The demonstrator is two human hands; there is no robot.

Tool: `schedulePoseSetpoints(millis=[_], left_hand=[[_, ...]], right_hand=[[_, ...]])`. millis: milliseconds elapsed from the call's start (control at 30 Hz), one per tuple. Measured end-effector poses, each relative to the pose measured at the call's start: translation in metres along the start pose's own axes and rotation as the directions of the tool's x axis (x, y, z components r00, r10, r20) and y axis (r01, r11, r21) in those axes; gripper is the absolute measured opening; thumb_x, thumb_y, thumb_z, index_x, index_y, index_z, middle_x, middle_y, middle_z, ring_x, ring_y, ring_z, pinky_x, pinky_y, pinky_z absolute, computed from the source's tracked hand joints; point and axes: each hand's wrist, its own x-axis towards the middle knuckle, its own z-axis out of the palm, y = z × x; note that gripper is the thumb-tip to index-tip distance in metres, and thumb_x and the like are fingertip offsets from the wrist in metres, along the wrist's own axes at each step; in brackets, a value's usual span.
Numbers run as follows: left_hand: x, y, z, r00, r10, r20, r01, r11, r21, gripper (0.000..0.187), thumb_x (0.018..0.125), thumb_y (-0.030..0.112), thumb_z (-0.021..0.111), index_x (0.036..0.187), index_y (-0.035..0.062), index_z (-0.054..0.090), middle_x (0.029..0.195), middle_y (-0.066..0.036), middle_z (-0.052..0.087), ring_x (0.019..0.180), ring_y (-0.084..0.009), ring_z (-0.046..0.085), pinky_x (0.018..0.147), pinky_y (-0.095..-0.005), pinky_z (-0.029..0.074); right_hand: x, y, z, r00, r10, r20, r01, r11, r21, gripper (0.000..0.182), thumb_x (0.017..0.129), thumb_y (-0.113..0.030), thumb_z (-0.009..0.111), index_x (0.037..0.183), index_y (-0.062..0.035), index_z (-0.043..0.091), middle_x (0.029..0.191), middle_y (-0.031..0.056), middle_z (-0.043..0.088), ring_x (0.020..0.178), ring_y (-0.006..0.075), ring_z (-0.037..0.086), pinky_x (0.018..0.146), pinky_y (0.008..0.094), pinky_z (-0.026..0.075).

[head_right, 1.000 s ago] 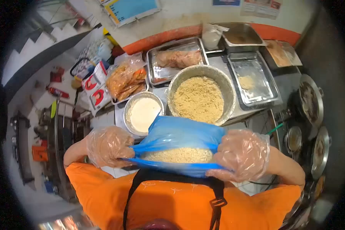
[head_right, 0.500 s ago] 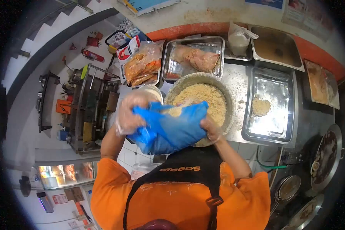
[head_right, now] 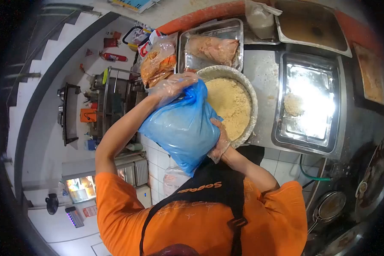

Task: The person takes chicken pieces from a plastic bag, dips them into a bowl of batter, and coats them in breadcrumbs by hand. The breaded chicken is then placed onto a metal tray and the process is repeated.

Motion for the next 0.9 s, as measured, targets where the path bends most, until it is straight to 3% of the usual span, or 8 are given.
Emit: schedulePoseSetpoints(millis=[100,200,267,500,633,700,800,900], left_hand=[[0.005,-0.013,-0.011,0.978,-0.074,0.196,0.095,0.990,-0.102,0.076,0.091,0.064,0.052,0.142,0.0072,0.049,0.139,-0.014,0.055,0.121,-0.0248,0.056,0.104,-0.0362,0.041],[-0.018,-0.030,-0.022,0.950,-0.045,0.308,-0.040,0.963,0.266,0.086,0.088,0.066,0.056,0.148,0.0063,0.040,0.141,-0.017,0.053,0.127,-0.0258,0.053,0.106,-0.0373,0.042],[-0.037,-0.048,-0.021,0.863,-0.321,0.390,0.346,0.938,0.006,0.086,0.087,0.062,0.062,0.148,0.0054,0.040,0.138,-0.014,0.055,0.127,-0.0249,0.054,0.107,-0.0338,0.044],[-0.065,-0.009,-0.038,0.879,-0.461,0.119,0.456,0.887,0.069,0.051,0.092,0.038,0.068,0.133,0.0089,0.060,0.111,-0.010,0.067,0.090,-0.0194,0.063,0.076,-0.0313,0.054],[-0.079,-0.019,-0.053,0.998,0.041,0.039,-0.044,0.996,0.079,0.035,0.094,0.030,0.067,0.120,0.0060,0.067,0.089,-0.004,0.065,0.072,-0.0118,0.054,0.059,-0.0296,0.045],[-0.092,0.002,-0.057,0.947,-0.317,0.056,0.313,0.947,0.078,0.024,0.093,0.017,0.067,0.113,0.0042,0.069,0.093,-0.005,0.067,0.078,-0.0129,0.057,0.066,-0.0308,0.048],[-0.096,-0.031,-0.043,0.938,0.060,0.340,-0.057,0.998,-0.020,0.022,0.085,-0.005,0.065,0.105,0.0014,0.071,0.100,-0.012,0.068,0.097,-0.0224,0.063,0.087,-0.0346,0.051],[-0.094,-0.051,-0.028,0.911,0.111,0.397,0.017,0.952,-0.306,0.029,0.079,-0.012,0.065,0.102,0.0031,0.072,0.108,-0.016,0.067,0.107,-0.0253,0.062,0.092,-0.0360,0.051]], right_hand=[[0.006,0.001,-0.010,0.995,-0.090,0.032,0.089,0.995,0.040,0.079,0.082,-0.050,0.068,0.147,-0.0147,0.039,0.141,0.0120,0.052,0.127,0.0317,0.052,0.108,0.0524,0.043],[0.011,-0.004,0.002,0.990,-0.118,0.079,0.112,0.991,0.076,0.079,0.082,-0.051,0.068,0.146,-0.0147,0.040,0.142,0.0109,0.051,0.129,0.0319,0.051,0.109,0.0539,0.042],[0.003,-0.009,0.007,0.987,-0.078,0.141,0.058,0.988,0.141,0.079,0.082,-0.050,0.068,0.146,-0.0143,0.040,0.142,0.0114,0.052,0.129,0.0319,0.052,0.109,0.0538,0.042],[0.009,-0.016,0.005,0.998,-0.018,0.058,0.012,0.995,0.101,0.079,0.082,-0.047,0.071,0.145,-0.0094,0.042,0.140,0.0143,0.054,0.122,0.0328,0.057,0.106,0.0539,0.046],[0.003,-0.015,0.019,0.995,-0.046,-0.091,0.039,0.996,-0.078,0.074,0.085,-0.048,0.067,0.144,-0.0092,0.044,0.139,0.0144,0.054,0.120,0.0317,0.060,0.104,0.0537,0.047],[0.003,-0.015,0.019,0.986,0.037,-0.161,-0.025,0.997,0.076,0.064,0.088,-0.045,0.063,0.140,-0.0096,0.049,0.131,0.0145,0.061,0.115,0.0303,0.063,0.101,0.0519,0.049],[0.000,-0.022,0.022,0.981,0.063,-0.181,-0.065,0.998,-0.003,0.056,0.089,-0.042,0.062,0.134,-0.0089,0.055,0.122,0.0143,0.066,0.109,0.0290,0.066,0.098,0.0490,0.052],[0.012,-0.013,0.002,0.996,-0.057,-0.074,0.046,0.989,-0.143,0.053,0.088,-0.039,0.064,0.129,-0.0059,0.059,0.117,0.0147,0.068,0.104,0.0279,0.068,0.095,0.0453,0.054]])
